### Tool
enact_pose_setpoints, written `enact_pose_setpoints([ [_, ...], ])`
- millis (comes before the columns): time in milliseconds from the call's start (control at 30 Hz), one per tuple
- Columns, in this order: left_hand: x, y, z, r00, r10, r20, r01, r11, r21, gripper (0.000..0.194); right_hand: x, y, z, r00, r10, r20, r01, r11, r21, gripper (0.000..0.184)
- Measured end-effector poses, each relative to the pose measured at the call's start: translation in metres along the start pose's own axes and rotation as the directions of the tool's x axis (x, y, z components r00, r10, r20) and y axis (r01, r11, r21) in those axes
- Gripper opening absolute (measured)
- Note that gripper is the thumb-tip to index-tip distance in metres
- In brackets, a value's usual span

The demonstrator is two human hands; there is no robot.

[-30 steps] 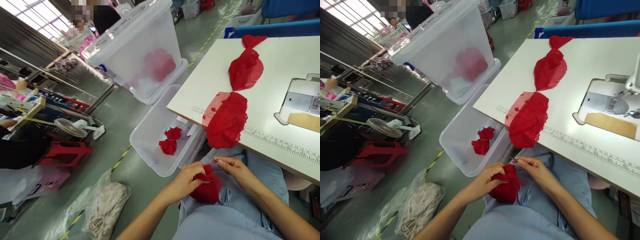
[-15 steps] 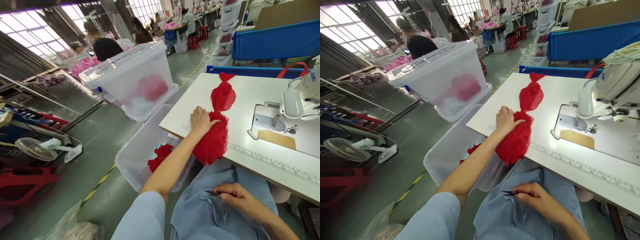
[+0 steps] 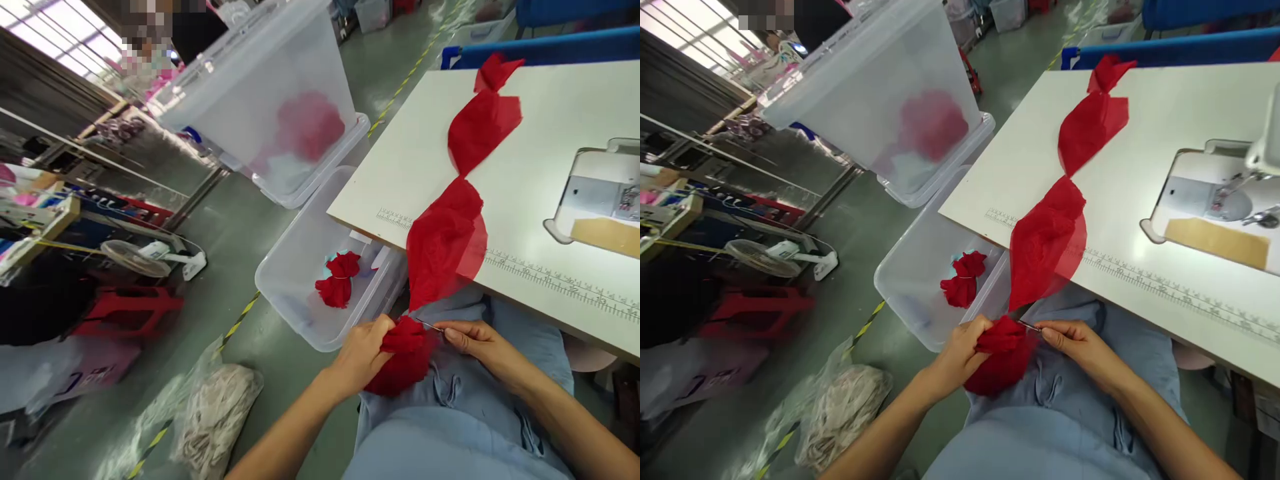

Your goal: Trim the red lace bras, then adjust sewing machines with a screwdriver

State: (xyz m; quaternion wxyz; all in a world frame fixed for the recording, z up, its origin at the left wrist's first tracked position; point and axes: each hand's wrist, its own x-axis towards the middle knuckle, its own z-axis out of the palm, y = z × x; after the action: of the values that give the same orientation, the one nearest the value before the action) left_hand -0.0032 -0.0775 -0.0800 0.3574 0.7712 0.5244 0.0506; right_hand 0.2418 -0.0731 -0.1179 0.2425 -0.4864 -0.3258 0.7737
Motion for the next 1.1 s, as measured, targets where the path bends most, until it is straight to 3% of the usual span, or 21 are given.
enact_pose_setpoints([
  [200, -0.012, 0.000, 0.014, 0.994, 0.065, -0.093, -0.058, 0.995, 0.078, 0.021, 0.008, 0.003, 0.008, 0.997, -0.008, 0.072, 0.009, 1.000, -0.006, 0.056],
  [433, -0.018, -0.001, 0.015, 0.960, 0.180, -0.215, -0.136, 0.969, 0.204, 0.024, 0.012, 0.005, 0.008, 0.992, 0.006, 0.127, -0.005, 1.000, -0.015, 0.050],
  [567, -0.019, -0.003, 0.019, 0.969, 0.163, -0.187, -0.110, 0.958, 0.266, 0.031, 0.013, 0.006, 0.015, 0.991, 0.004, 0.135, -0.005, 1.000, 0.001, 0.053],
  [667, -0.020, -0.002, 0.022, 0.982, 0.142, -0.127, -0.100, 0.951, 0.292, 0.025, 0.013, 0.005, 0.019, 0.993, -0.039, 0.110, 0.038, 0.999, 0.016, 0.054],
  [767, -0.014, 0.011, 0.003, 0.989, 0.146, 0.012, -0.144, 0.955, 0.261, 0.020, 0.012, 0.006, 0.013, 0.995, -0.097, 0.004, 0.097, 0.995, -0.002, 0.051],
  [867, 0.018, 0.040, -0.044, 0.985, 0.170, 0.025, -0.172, 0.980, 0.098, 0.021, 0.012, 0.011, -0.001, 0.986, -0.165, 0.002, 0.164, 0.983, -0.080, 0.053],
  [967, 0.085, 0.073, -0.090, 0.956, 0.177, -0.234, -0.193, 0.980, -0.046, 0.016, 0.012, 0.015, -0.007, 0.972, -0.208, 0.108, 0.225, 0.956, -0.188, 0.056],
  [1033, 0.140, 0.088, -0.102, 0.929, 0.207, -0.307, -0.214, 0.977, 0.011, 0.018, 0.009, 0.013, -0.005, 0.965, -0.225, 0.134, 0.253, 0.932, -0.258, 0.053],
  [1100, 0.184, 0.094, -0.098, 0.950, 0.170, -0.263, -0.138, 0.981, 0.137, 0.019, 0.002, 0.007, -0.002, 0.958, -0.242, 0.154, 0.278, 0.914, -0.297, 0.050],
])
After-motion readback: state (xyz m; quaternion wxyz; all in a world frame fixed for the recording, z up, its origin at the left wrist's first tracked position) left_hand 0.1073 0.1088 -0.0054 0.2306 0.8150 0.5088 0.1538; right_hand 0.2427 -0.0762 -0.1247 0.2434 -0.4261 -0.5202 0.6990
